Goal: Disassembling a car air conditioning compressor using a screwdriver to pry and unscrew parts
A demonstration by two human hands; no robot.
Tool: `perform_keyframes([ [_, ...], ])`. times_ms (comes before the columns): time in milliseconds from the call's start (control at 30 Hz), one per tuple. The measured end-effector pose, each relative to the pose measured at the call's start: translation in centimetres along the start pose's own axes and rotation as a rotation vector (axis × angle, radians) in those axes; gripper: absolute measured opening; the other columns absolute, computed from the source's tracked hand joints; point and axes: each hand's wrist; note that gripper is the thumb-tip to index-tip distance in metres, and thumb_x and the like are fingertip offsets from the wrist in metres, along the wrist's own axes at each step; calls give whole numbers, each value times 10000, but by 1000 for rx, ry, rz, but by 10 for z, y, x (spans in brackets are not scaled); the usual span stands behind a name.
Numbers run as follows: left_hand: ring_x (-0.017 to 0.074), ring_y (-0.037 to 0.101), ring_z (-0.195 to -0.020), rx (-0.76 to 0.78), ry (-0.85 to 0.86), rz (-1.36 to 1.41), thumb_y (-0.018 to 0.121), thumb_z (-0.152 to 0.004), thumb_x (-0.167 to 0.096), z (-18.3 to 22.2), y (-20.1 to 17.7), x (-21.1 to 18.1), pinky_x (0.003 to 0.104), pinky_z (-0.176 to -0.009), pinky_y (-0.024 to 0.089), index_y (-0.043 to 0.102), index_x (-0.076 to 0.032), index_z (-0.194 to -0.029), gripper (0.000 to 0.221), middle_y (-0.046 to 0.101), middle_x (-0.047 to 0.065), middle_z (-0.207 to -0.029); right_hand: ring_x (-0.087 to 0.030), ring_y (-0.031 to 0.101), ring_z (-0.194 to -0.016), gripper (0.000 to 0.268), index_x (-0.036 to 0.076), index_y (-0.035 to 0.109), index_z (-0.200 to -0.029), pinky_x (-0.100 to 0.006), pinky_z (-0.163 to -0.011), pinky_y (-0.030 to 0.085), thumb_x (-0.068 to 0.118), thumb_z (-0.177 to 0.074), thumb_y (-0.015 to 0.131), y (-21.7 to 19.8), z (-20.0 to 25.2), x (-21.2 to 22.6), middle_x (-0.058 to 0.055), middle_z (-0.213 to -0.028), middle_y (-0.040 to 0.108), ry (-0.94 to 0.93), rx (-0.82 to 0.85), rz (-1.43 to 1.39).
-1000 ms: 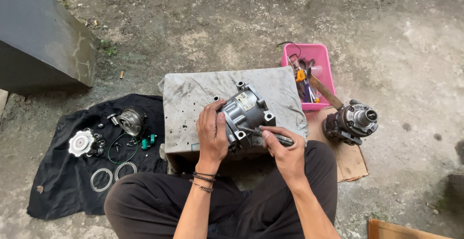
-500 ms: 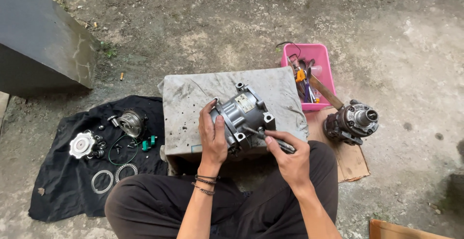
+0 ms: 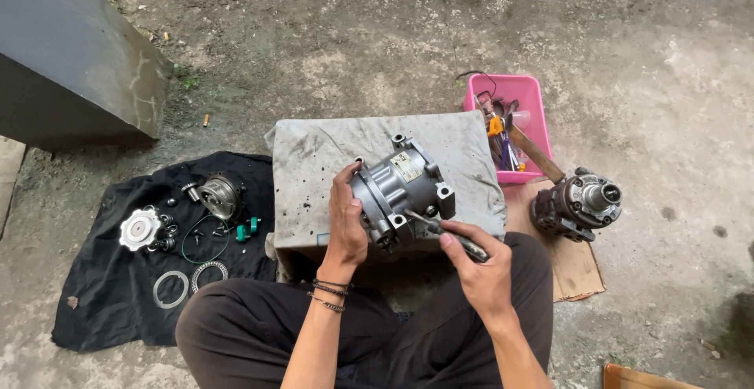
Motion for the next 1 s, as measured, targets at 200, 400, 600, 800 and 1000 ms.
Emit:
perform_keyframes([
  [200,389,454,-1306,59,11,-149,351,-836,-313,2,-5,6,552,-1107,324,359,-73,-1454,663,463,205,-1437,-103,642,-675,216,0,790,-1079,-210,-612,496,48,-872,753,7,3,2,-56,-780,751,36,-112,-24],
  [400,357,524,-1188,38,37,-199,607,-864,-474,3,-3,4,522,-1023,394,333,-103,-1446,743,511,196,-1317,-127,646,-672,196,-20,762,-1047,-243,-636,509,46,-863,747,3,7,25,-81,-876,774,-238,-196,244],
  [600,324,505,-1230,-23,122,-150,645,-873,-338,4,0,8,425,-1080,374,383,-25,-1426,687,492,172,-1369,-168,645,-696,246,-1,763,-1080,-270,-640,510,-32,-837,759,6,-17,38,-83,-916,739,-453,-170,392],
  [800,430,502,-1298,-5,51,-97,603,-850,-605,4,2,22,568,-1117,335,388,-75,-1420,808,507,208,-1376,-251,732,-721,177,101,803,-1055,-338,-590,574,4,-911,766,16,-27,27,-60,-800,723,-606,-220,398],
  [1000,441,432,-1364,-35,-3,-58,641,-820,-602,5,5,19,565,-1166,286,335,-62,-1462,892,454,232,-1425,-310,752,-821,132,61,813,-1043,-388,-701,590,29,-916,794,-3,-26,30,-164,-912,771,-482,-324,356],
])
Point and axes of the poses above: each hand's wrist, its own z-axis away from the middle knuckle, its own y-axis out of the palm, x = y × z
